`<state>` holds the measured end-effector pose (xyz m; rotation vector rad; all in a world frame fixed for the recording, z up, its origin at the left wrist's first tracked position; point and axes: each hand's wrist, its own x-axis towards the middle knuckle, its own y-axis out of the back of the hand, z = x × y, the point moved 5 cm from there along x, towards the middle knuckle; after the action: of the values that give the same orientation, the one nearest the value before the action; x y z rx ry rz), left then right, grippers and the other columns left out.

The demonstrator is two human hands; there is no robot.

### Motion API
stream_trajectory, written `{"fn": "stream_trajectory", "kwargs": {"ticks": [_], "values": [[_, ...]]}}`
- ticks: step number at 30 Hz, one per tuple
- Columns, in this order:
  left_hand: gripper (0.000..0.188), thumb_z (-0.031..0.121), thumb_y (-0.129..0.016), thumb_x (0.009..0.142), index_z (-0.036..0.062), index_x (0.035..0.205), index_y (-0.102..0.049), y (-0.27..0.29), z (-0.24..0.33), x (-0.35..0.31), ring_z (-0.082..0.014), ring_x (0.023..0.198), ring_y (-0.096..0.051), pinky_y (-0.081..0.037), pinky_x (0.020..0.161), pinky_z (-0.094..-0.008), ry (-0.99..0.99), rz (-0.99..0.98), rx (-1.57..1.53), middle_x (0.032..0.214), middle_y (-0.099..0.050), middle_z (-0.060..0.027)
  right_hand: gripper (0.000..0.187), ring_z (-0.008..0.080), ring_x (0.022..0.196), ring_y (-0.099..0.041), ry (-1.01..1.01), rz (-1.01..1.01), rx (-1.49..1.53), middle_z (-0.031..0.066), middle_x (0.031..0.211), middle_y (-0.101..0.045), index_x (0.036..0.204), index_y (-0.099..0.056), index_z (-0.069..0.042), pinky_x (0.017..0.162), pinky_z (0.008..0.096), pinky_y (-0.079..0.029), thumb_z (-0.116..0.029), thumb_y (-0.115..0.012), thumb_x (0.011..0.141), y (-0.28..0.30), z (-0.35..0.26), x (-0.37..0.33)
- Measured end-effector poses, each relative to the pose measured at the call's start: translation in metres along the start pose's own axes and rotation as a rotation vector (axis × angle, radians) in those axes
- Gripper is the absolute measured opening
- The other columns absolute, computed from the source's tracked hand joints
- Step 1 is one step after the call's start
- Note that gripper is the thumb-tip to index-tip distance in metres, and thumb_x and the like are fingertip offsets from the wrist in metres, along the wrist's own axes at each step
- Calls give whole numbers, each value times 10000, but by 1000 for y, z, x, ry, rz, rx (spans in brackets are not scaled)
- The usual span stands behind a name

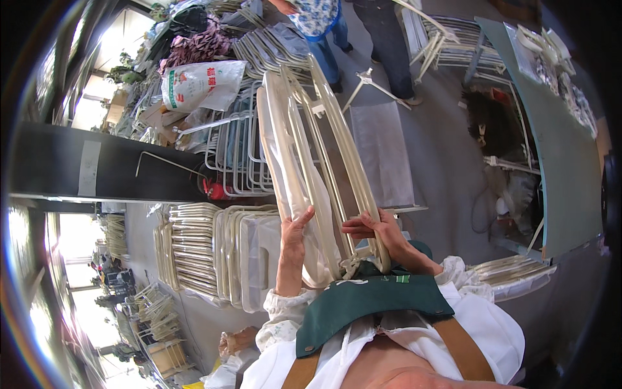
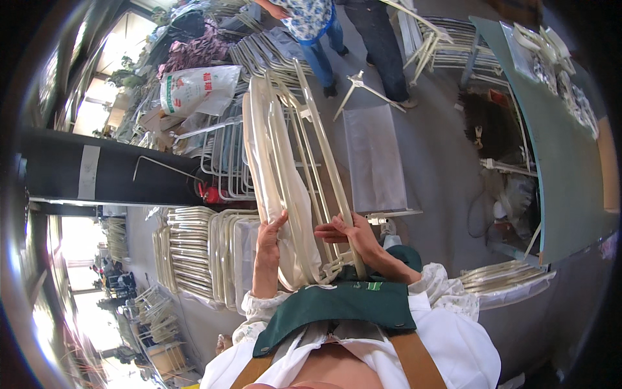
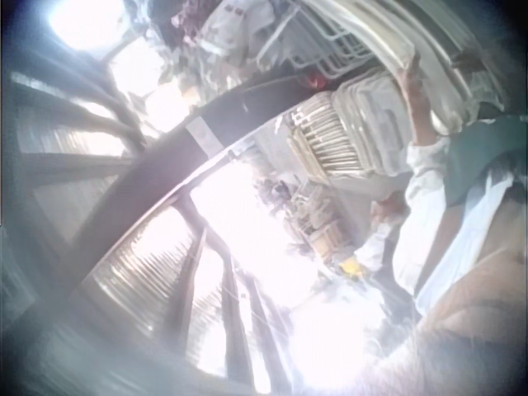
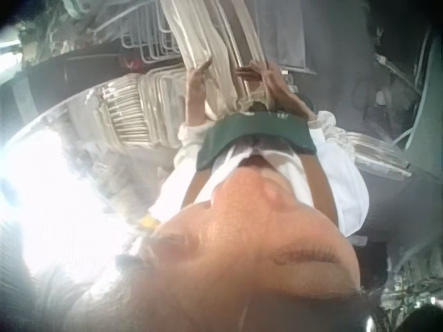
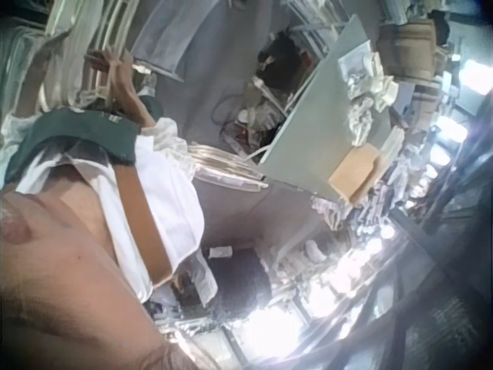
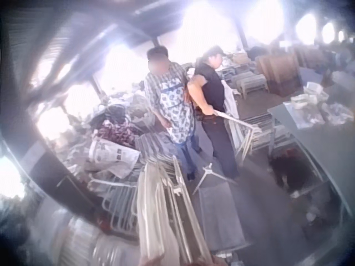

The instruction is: The person assembles a white baby bassinet frame by hand, unfolding the structure, inserting and securing the legs, and attaching the base plate. The person repeats this process for multiple units in a workshop setting.

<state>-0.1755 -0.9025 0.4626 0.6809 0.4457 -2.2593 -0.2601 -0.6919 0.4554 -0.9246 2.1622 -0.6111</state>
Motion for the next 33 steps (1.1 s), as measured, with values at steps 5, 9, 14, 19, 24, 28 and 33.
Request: {"fn": "stream_trajectory", "kwargs": {"ticks": [5,9,14,19,24,28,33], "values": [[423,152,-822,766,-43,1091,-634,12,7,-8,-192,796,-676,-551,739,-321,-47,37,63,942,-695,-87,394,260,1056,-662,21,19,-26,196,1139,-660,1115,-536,24,931,357,-524,-349,-456,1019,1,-6,-15],[408,149,-826,762,-35,1078,-646,-2,17,-18,-170,791,-668,-540,728,-305,-78,4,81,933,-693,-76,413,254,1050,-663,27,32,-52,197,1141,-659,1116,-553,28,932,354,-520,-361,-455,1019,-1,-7,-20],[402,149,-839,744,-11,1061,-651,-30,5,-15,-141,782,-651,-521,720,-286,-105,-5,181,924,-688,-60,428,245,1028,-670,61,40,-67,193,1125,-667,1116,-570,29,909,348,-524,-374,-474,1009,-9,-6,-18],[433,166,-852,727,-14,1068,-655,-44,16,-19,-146,780,-652,-523,716,-285,-82,-38,189,932,-695,-74,429,234,1000,-674,75,76,-79,181,1097,-676,1116,-574,23,898,339,-524,-382,-496,998,-7,-9,-20],[480,174,-859,710,-24,1093,-649,-52,16,-11,-159,808,-657,-525,738,-297,-102,-94,178,952,-697,-90,411,224,945,-680,86,118,-65,174,1077,-680,1135,-568,26,875,330,-526,-357,-511,994,0,-13,-19],[475,201,-842,730,-24,1101,-649,-61,8,8,-167,802,-653,-524,735,-299,-115,-135,252,959,-694,-87,371,257,945,-688,152,128,-76,186,1068,-678,1109,-518,13,821,355,-539,-342,-504,1002,12,-21,-19],[342,282,-694,884,-28,1028,-670,-65,4,19,-155,783,-659,-532,675,-297,28,-120,19,920,-690,-80,418,256,926,-686,171,83,-30,176,1084,-666,1168,-484,-5,793,352,-536,-387,-495,997,26,-19,-16]]}}
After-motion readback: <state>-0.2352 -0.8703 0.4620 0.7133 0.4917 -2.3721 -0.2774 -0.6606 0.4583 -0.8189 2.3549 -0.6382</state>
